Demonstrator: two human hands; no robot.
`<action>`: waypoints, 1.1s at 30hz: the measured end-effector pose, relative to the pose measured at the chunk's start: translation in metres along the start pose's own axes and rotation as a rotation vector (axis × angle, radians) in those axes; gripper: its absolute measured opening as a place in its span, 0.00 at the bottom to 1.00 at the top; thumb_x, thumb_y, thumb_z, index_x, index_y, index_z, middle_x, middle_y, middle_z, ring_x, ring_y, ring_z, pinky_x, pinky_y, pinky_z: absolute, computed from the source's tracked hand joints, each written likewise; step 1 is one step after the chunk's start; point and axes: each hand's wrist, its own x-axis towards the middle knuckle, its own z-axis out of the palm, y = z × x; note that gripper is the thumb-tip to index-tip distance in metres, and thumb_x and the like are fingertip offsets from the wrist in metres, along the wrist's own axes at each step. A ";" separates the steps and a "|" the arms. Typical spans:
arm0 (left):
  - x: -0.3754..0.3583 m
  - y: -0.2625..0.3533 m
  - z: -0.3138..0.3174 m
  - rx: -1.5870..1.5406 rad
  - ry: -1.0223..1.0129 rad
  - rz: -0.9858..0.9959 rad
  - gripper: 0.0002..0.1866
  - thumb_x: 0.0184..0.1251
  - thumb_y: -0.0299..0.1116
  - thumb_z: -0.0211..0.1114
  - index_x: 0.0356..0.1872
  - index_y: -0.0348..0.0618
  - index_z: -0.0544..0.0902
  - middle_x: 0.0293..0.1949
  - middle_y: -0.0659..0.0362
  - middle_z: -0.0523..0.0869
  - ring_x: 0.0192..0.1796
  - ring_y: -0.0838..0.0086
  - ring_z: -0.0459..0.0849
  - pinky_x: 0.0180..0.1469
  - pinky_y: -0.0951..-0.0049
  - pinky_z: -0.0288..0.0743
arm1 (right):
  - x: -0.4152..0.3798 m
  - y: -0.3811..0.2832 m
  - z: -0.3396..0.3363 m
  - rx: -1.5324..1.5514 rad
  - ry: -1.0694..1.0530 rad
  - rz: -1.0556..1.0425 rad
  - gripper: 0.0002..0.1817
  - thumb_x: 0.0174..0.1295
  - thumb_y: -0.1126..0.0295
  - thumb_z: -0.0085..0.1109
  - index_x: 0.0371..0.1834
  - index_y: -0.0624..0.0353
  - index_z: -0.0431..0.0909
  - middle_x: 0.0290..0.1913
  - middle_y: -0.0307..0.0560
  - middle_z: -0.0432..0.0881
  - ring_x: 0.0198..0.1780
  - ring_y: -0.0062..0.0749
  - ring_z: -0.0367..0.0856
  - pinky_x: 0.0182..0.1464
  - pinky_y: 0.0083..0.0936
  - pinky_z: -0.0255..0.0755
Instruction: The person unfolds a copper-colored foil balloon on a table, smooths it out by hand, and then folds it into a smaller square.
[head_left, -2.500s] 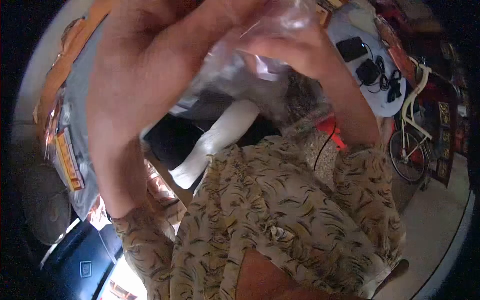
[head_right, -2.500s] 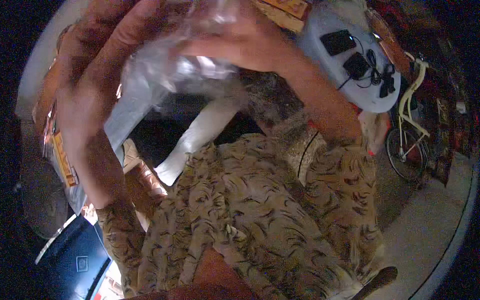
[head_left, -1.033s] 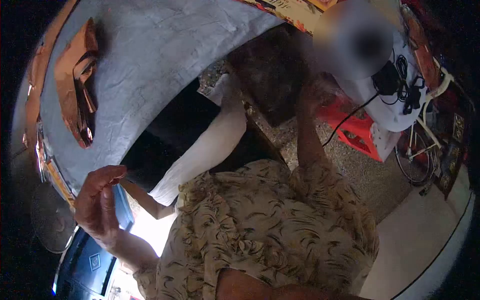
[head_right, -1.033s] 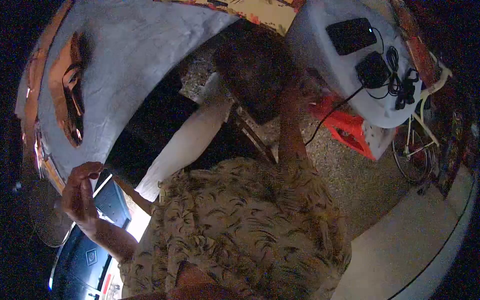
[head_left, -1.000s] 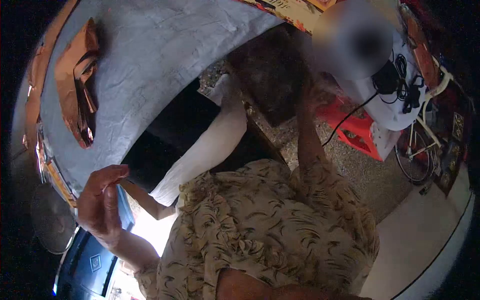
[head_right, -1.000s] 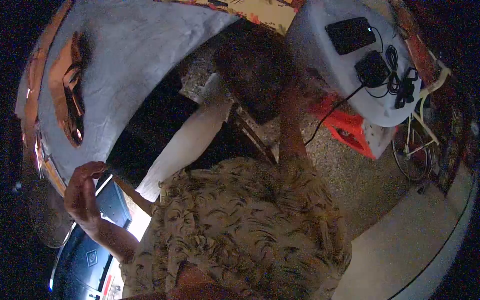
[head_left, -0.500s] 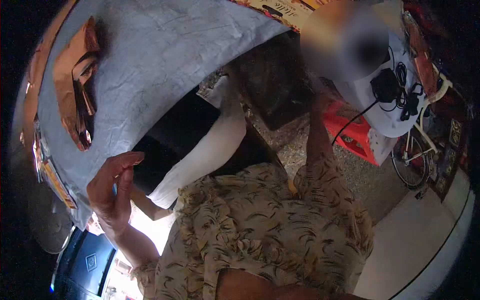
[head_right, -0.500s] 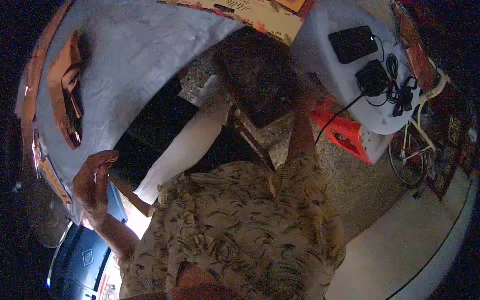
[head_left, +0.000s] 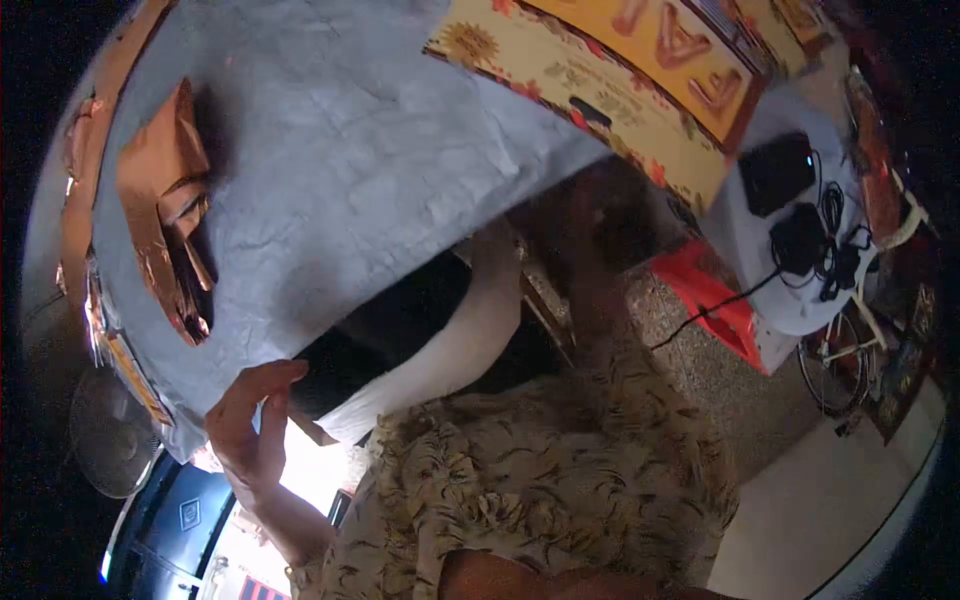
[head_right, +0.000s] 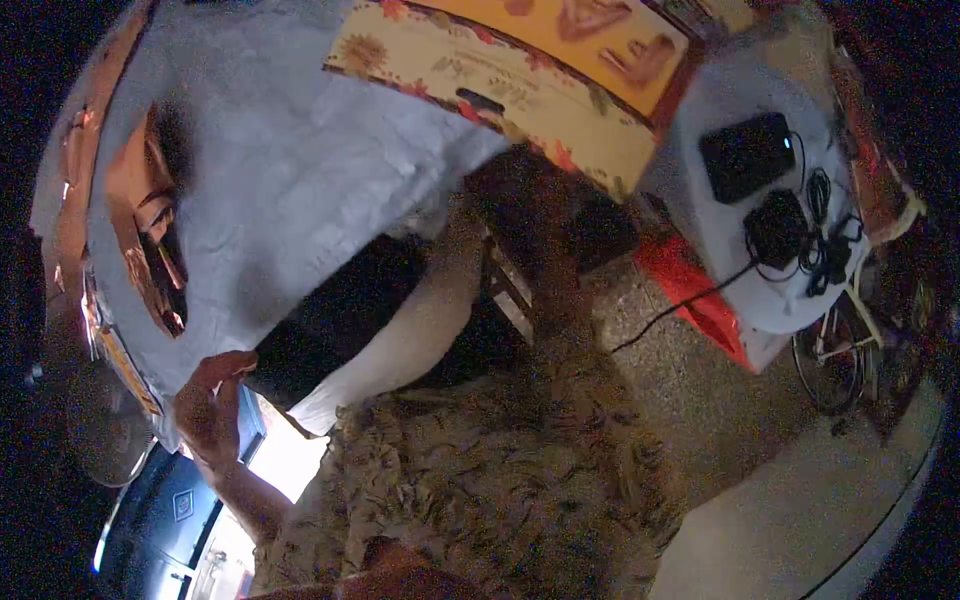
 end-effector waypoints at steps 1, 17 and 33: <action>0.001 -0.005 -0.002 -0.002 -0.015 -0.014 0.09 0.69 0.20 0.61 0.43 0.33 0.89 0.42 0.50 0.93 0.44 0.66 0.91 0.49 0.71 0.81 | 0.002 0.000 0.011 -0.059 -0.032 0.020 0.23 0.74 0.64 0.53 0.69 0.61 0.75 0.63 0.57 0.81 0.61 0.48 0.80 0.65 0.43 0.73; -0.011 -0.013 -0.010 -0.193 -0.040 0.056 0.09 0.73 0.21 0.64 0.48 0.33 0.88 0.44 0.50 0.92 0.42 0.68 0.91 0.43 0.71 0.83 | -0.034 -0.057 -0.016 -0.150 -0.026 -0.172 0.16 0.74 0.69 0.56 0.60 0.62 0.82 0.55 0.53 0.87 0.53 0.42 0.86 0.59 0.37 0.78; -0.042 -0.099 -0.071 -0.306 0.407 0.144 0.10 0.73 0.24 0.65 0.51 0.37 0.88 0.45 0.53 0.93 0.44 0.70 0.91 0.48 0.72 0.83 | -0.262 -0.409 -0.278 0.231 -0.315 -0.710 0.16 0.70 0.75 0.64 0.59 0.63 0.85 0.50 0.53 0.91 0.51 0.38 0.90 0.56 0.33 0.81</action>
